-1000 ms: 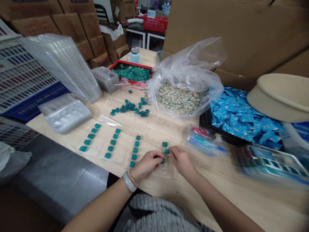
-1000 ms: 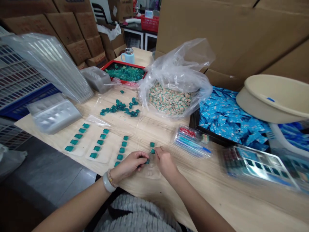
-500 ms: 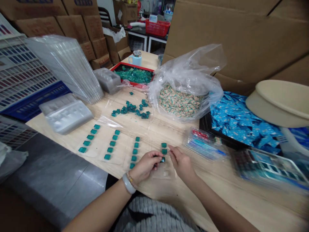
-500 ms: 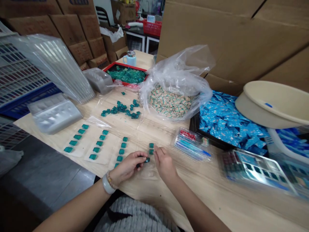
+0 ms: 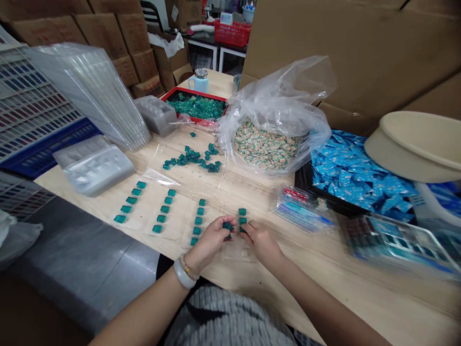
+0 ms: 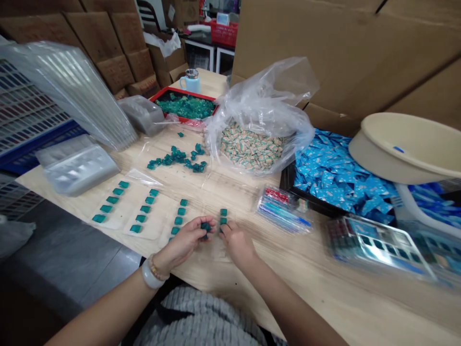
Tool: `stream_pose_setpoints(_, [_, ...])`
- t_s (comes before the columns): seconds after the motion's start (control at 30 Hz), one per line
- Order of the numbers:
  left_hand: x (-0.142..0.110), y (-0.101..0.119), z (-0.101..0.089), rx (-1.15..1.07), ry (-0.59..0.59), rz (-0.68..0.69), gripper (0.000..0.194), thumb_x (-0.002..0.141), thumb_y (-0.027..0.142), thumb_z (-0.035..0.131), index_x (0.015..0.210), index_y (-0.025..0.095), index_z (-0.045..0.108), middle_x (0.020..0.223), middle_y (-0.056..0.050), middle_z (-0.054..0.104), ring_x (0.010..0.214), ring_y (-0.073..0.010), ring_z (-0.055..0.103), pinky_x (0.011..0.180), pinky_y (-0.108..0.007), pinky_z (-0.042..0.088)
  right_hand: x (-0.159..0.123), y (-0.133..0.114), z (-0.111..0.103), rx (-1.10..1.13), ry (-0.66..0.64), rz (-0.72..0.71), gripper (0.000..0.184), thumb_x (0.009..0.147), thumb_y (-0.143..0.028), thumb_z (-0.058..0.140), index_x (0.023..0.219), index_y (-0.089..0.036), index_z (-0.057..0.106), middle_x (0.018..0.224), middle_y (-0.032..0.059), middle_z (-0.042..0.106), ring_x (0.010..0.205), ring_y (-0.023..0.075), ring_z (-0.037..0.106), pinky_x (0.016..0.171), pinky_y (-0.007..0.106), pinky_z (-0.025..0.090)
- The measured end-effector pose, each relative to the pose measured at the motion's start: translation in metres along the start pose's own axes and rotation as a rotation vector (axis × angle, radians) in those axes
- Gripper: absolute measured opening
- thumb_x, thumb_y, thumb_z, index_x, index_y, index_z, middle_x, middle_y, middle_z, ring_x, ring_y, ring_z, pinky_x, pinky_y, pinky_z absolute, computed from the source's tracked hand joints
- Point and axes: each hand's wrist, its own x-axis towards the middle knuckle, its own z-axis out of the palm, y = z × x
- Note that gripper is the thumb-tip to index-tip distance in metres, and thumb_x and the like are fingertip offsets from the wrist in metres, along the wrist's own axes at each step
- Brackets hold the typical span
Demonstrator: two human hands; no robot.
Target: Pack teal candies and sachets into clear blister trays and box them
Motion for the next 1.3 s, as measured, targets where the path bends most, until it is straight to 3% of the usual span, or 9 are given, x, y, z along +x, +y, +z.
stream_pose_setpoints(0.17, [-0.003, 0.002, -0.005, -0.019, 0.048, -0.025, 0.025, 0.059, 0.007, 0.051, 0.083, 0.013, 0.055, 0.080, -0.004, 0.060, 0.074, -0.0115, 0.055, 0.067, -0.024, 0.041, -0.005, 0.001, -0.002, 0.125, -0.058, 0.067, 0.022, 0.076, -0.014, 0.045, 0.096, -0.016, 0.054, 0.081, 0.0065, 0.061, 0.069, 0.0171, 0.058, 0.061, 0.027, 0.045])
stream_pose_setpoints(0.3, [-0.001, 0.004, -0.002, -0.022, 0.076, -0.038, 0.021, 0.063, 0.011, 0.054, 0.083, 0.012, 0.058, 0.070, -0.003, 0.061, 0.063, -0.0100, 0.055, 0.064, -0.024, 0.043, -0.016, -0.004, -0.016, 0.242, 0.084, 0.099, 0.020, 0.080, -0.018, 0.040, 0.097, -0.017, 0.050, 0.078, 0.0048, 0.059, 0.067, 0.0159, 0.058, 0.062, 0.027, 0.045])
stream_pose_setpoints(0.43, [0.002, 0.003, 0.011, -0.055, 0.045, 0.041, 0.025, 0.064, 0.009, 0.052, 0.087, 0.013, 0.061, 0.087, -0.005, 0.063, 0.081, -0.0132, 0.056, 0.075, -0.027, 0.043, -0.012, -0.023, -0.020, 0.299, 0.211, 0.017, 0.016, 0.081, -0.019, 0.039, 0.084, -0.018, 0.055, 0.081, 0.0062, 0.058, 0.075, 0.0161, 0.056, 0.067, 0.026, 0.044])
stream_pose_setpoints(0.6, [0.005, 0.002, 0.019, 0.031, 0.030, 0.105, 0.033, 0.065, 0.006, 0.048, 0.094, 0.013, 0.061, 0.104, -0.008, 0.060, 0.097, -0.0160, 0.053, 0.086, -0.029, 0.039, -0.004, -0.027, -0.012, 0.358, 0.268, 0.109, 0.016, 0.077, -0.018, 0.041, 0.081, -0.016, 0.056, 0.076, 0.0055, 0.059, 0.068, 0.0154, 0.056, 0.062, 0.026, 0.043])
stream_pose_setpoints(0.8, [0.005, 0.006, 0.020, 0.351, 0.089, 0.132, 0.028, 0.071, 0.011, 0.043, 0.091, 0.013, 0.062, 0.089, -0.007, 0.064, 0.077, -0.0139, 0.056, 0.065, -0.024, 0.044, -0.007, -0.013, -0.015, 0.427, 0.333, 0.231, 0.013, 0.073, -0.026, 0.046, 0.070, -0.017, 0.055, 0.060, 0.0010, 0.056, 0.053, 0.0123, 0.051, 0.051, 0.023, 0.039])
stream_pose_setpoints(0.93, [0.003, 0.011, 0.022, 0.500, -0.012, 0.202, 0.022, 0.072, 0.020, 0.049, 0.086, 0.012, 0.065, 0.076, -0.004, 0.064, 0.075, -0.0147, 0.054, 0.063, -0.023, 0.041, -0.006, -0.011, -0.016, 0.653, 0.225, 0.167, 0.014, 0.074, -0.027, 0.048, 0.074, -0.017, 0.057, 0.065, 0.0018, 0.059, 0.059, 0.0128, 0.054, 0.056, 0.024, 0.042])
stream_pose_setpoints(1.07, [0.001, 0.014, 0.021, 0.500, -0.031, 0.212, 0.023, 0.073, 0.022, 0.047, 0.083, 0.012, 0.065, 0.065, -0.002, 0.061, 0.066, -0.0124, 0.052, 0.059, -0.021, 0.038, -0.006, -0.010, -0.014, 0.928, 0.098, 0.212, 0.017, 0.074, -0.032, 0.049, 0.073, -0.017, 0.057, 0.063, 0.0005, 0.059, 0.058, 0.0125, 0.056, 0.057, 0.024, 0.045])
stream_pose_setpoints(1.3, [0.001, 0.013, 0.022, 0.474, 0.009, 0.104, 0.016, 0.069, 0.023, 0.052, 0.073, 0.011, 0.062, 0.048, 0.004, 0.048, 0.043, -0.0066, 0.036, 0.043, -0.019, 0.029, -0.006, -0.015, -0.020, 0.733, 0.133, 0.198, 0.012, 0.070, -0.026, 0.050, 0.068, -0.017, 0.057, 0.059, 0.0004, 0.057, 0.053, 0.0113, 0.051, 0.051, 0.022, 0.041])
